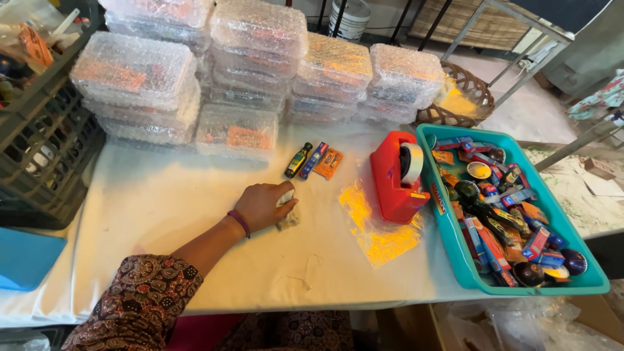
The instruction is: Cleaning a small plastic container with a cloth and packing several small household and tool items into it at a workstation.
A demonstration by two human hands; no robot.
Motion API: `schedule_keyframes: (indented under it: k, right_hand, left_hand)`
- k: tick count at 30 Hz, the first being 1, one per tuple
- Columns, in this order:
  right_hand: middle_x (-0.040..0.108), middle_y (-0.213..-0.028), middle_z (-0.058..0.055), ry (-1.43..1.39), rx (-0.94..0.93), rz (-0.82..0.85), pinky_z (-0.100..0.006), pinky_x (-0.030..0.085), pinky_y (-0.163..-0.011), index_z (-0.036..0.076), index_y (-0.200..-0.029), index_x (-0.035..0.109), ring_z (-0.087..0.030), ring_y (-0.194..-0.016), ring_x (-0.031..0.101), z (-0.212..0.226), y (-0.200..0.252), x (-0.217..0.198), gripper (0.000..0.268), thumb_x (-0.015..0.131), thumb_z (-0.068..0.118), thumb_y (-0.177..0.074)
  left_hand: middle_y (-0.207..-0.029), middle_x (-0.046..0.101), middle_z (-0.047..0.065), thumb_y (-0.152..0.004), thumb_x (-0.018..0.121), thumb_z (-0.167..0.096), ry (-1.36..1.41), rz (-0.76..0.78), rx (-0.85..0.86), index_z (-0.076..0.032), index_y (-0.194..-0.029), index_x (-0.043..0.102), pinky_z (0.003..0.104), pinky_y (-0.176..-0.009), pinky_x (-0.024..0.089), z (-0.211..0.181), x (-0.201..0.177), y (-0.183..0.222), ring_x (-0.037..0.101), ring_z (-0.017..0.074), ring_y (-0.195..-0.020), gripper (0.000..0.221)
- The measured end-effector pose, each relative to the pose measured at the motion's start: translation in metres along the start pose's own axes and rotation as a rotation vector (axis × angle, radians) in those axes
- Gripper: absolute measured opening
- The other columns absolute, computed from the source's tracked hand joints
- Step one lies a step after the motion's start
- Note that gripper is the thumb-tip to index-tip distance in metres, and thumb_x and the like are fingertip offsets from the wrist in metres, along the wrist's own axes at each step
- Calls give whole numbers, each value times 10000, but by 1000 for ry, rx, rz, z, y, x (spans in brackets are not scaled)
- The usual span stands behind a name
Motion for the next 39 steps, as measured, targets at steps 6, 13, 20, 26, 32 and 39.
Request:
schedule_keyframes:
  k: [6,13,20,26,32,39]
  right_hand:
    - [746,-1195,-196,-7,23,-23,-388,547,-1020,83,-1427,615,-309,-1141,720,-11,-33,-1,860,874,495,-718]
    - [766,-1203,-198,7,117,-30,-387,563,-1038,77,-1447,622,-305,-1151,747,-43,-18,41,938,933,515,-677]
    - [755,-1189,-231,-169,-92,-271,-424,572,-960,16,-1442,619,-335,-1147,724,47,110,-1,934,903,452,-667]
    - [776,-1078,-103,171,-323,-387,-342,559,-925,145,-1409,632,-237,-928,716,285,249,-107,773,820,450,-725]
    - [749,-1061,-34,83,-688,-253,-332,558,-869,218,-1452,535,-192,-971,679,446,328,-137,812,824,415,-719]
    - [474,-1415,-67,-984,-1207,220,-338,485,-1008,102,-1553,364,-156,-1300,503,612,250,-60,747,739,72,-908]
  left_hand:
    - [-831,730,146,-951,600,-429,8,-8,17,-137,-1067,639,513,-673,529,0,1,1,696,374,-788,317]
    - [-852,734,154,-961,600,-410,43,73,-47,-135,-1118,631,510,-734,532,5,4,0,697,373,-843,318]
    - [-1288,637,201,-885,601,-70,480,-2,290,-43,-1216,614,466,-1061,459,-36,72,35,583,385,-1210,333]
    - [-1223,681,146,-924,589,-30,781,507,652,-99,-1157,631,429,-1044,469,-139,42,114,616,336,-1193,246]
    - [-1170,697,79,-1028,580,-133,945,930,536,-108,-1302,595,348,-962,515,-122,14,120,645,178,-1069,276]
    - [-811,520,-54,-1085,567,-154,1142,-379,-160,-103,-1289,589,233,-549,356,2,-106,27,424,26,-677,211]
Point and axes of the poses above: each hand's wrist, its own y-axis away from the middle knuckle, its own x-axis out of the palm, z = x × y, the point moved 8 cm from there along -y, towards the middle knuckle
